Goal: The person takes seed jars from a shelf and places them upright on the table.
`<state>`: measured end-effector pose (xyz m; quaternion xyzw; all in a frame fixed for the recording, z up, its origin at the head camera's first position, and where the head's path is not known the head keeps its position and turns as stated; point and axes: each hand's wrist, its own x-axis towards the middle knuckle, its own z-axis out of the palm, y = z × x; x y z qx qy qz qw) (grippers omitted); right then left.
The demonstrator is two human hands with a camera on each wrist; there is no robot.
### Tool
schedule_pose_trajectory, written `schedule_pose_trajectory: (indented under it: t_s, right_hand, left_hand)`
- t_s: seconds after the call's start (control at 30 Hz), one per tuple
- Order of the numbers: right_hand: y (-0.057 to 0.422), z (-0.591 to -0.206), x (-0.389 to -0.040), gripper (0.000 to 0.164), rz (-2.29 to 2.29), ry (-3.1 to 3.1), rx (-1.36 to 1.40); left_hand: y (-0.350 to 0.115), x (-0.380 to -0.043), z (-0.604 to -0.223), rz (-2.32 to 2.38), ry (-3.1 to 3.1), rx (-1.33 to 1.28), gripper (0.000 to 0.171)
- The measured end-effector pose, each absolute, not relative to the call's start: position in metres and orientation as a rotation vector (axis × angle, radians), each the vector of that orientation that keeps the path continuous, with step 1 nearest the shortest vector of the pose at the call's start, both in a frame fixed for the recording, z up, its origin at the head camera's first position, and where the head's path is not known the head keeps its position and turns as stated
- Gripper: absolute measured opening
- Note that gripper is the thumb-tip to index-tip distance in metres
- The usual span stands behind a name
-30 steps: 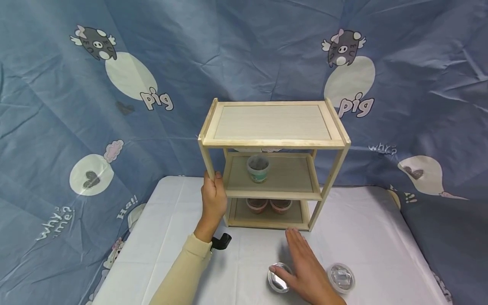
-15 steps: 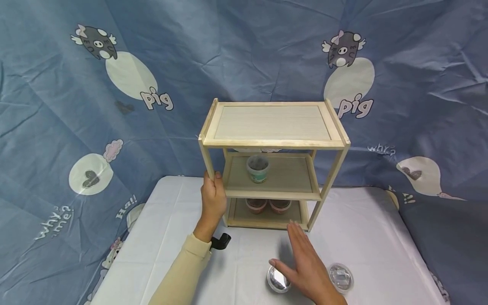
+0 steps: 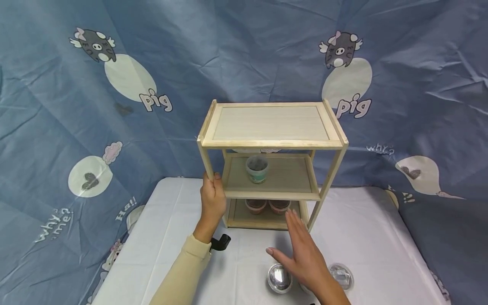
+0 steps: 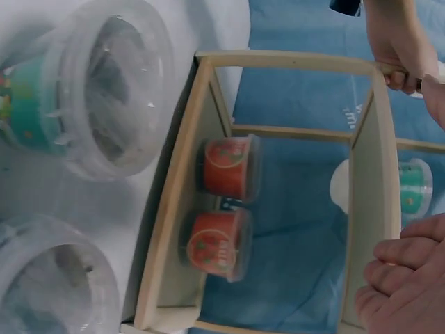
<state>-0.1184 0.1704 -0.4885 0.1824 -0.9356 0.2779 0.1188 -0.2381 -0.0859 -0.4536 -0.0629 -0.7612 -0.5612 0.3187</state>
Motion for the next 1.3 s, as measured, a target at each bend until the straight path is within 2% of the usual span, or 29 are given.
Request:
schedule_pose_trajectory:
  t_s: [1.3]
  right_hand:
    - [0.158,-0.459,-0.143,0.098,0.881,-2.638,0.562]
  left_hand:
    - [-0.086,-0.238,-0.456,-1.519,-2.011,-0.178,0.031]
